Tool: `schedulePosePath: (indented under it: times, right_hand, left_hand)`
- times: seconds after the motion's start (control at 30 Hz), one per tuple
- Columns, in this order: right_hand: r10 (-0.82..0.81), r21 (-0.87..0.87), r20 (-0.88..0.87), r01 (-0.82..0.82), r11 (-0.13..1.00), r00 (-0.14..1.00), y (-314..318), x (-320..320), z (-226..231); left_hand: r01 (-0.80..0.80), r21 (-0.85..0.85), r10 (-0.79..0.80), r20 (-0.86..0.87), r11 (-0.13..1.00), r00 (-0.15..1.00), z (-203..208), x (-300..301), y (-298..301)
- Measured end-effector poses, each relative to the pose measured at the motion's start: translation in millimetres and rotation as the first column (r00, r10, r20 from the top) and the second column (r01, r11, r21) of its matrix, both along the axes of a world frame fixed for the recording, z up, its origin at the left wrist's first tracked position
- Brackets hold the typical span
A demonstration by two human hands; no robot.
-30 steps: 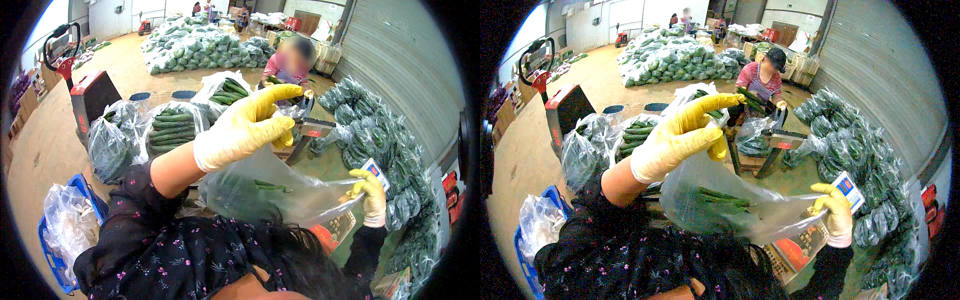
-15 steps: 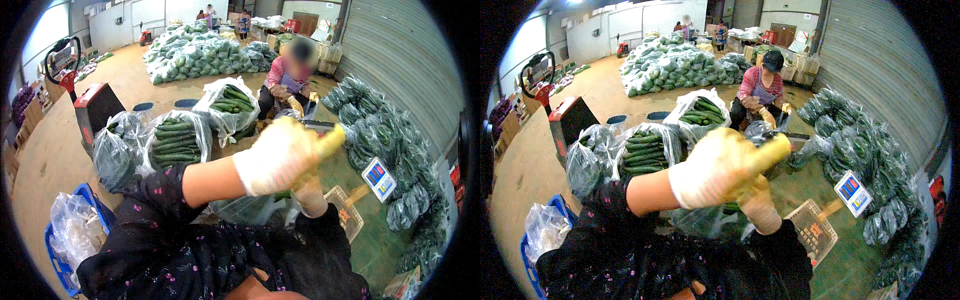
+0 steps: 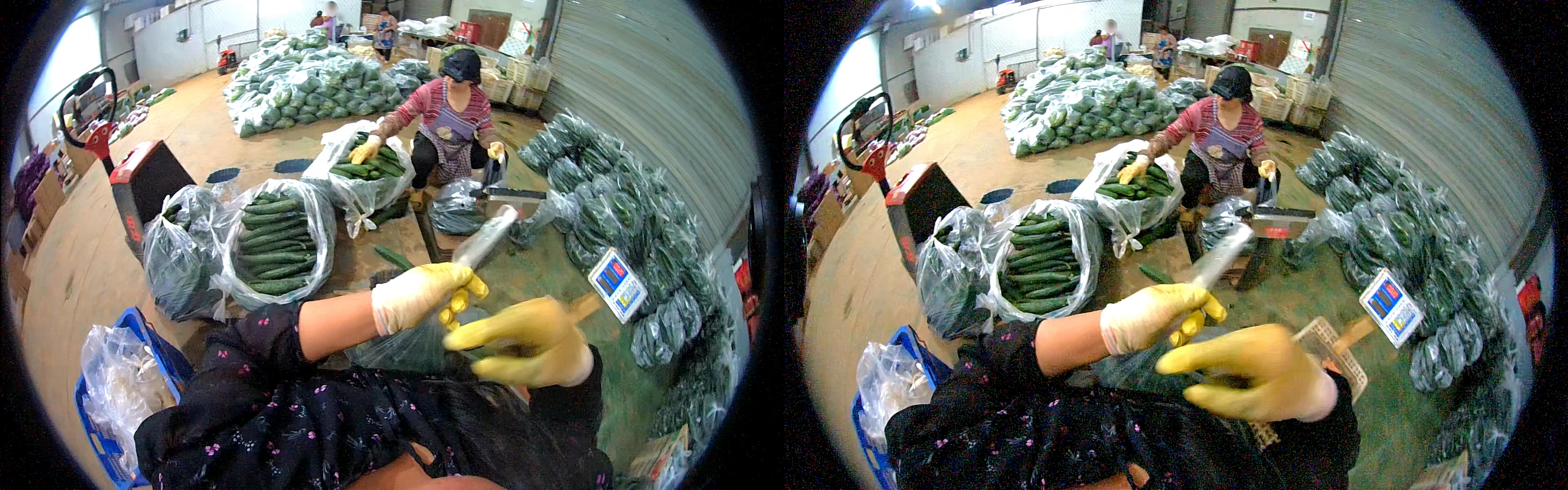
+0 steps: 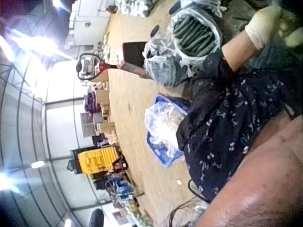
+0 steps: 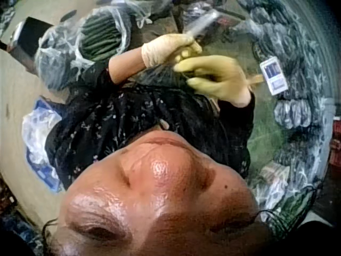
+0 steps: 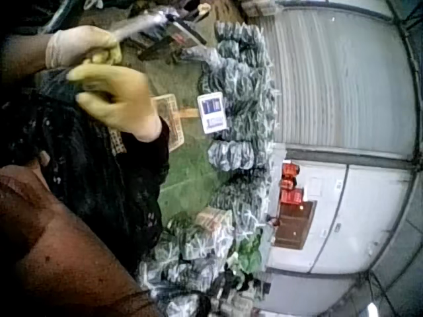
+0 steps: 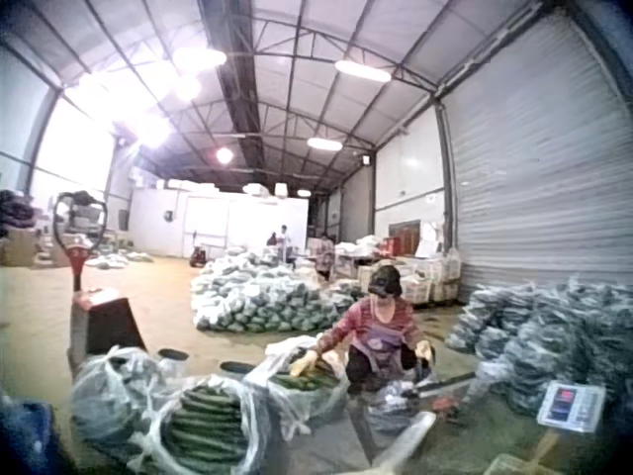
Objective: The person sorts and packs cucumbers into plastic bags, weighing them on a scale and sealing the bags by hand.
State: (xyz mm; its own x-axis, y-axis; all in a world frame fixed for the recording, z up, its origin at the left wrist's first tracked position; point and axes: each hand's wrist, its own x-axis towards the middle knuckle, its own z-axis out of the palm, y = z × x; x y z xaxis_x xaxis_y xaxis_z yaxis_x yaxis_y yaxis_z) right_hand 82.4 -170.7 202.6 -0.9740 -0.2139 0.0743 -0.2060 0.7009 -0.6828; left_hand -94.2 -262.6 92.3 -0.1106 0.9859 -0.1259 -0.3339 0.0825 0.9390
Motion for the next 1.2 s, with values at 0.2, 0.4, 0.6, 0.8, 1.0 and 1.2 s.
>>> schedulePosePath:
  times: [0.2,0.4,0.6,0.8,1.0,1.2]
  right_hand:
    - [0.395,0.597,-0.347,-0.124,0.792,0.851,19.9,-50.3,-7.2]
    - [0.412,0.544,-0.348,-0.176,0.82,0.842,16.9,-71.5,-16.3]
    - [-0.052,0.235,-0.325,0.134,0.963,0.944,47.6,-51.9,-30.6]
    - [-0.335,-0.282,0.23,0.393,0.875,0.914,60.1,1.4,-40.1]
    - [-0.393,-0.433,-0.32,0.236,0.87,0.862,48.0,-4.7,-62.0]
    - [-0.102,-0.892,0.227,0.249,0.378,0.969,50.7,-43.0,-125.5]
  left_hand:
    - [0.666,0.458,0.449,-0.871,0.589,0.202,-52.3,3.0,30.8]
    - [0.47,0.074,-0.438,-0.255,0.88,0.862,-13.9,3.5,12.7]
    - [0.19,0.06,-0.172,-0.228,0.98,0.958,-16.7,13.2,14.2]
    - [0.198,0.016,-0.198,0.031,0.98,0.98,-5.2,14.0,12.8]
    - [0.335,0.151,-0.307,-0.183,0.93,0.934,-7.5,8.3,10.6]
    - [0.538,0.487,0.587,-0.81,0.688,-0.017,7.6,11.3,19.8]
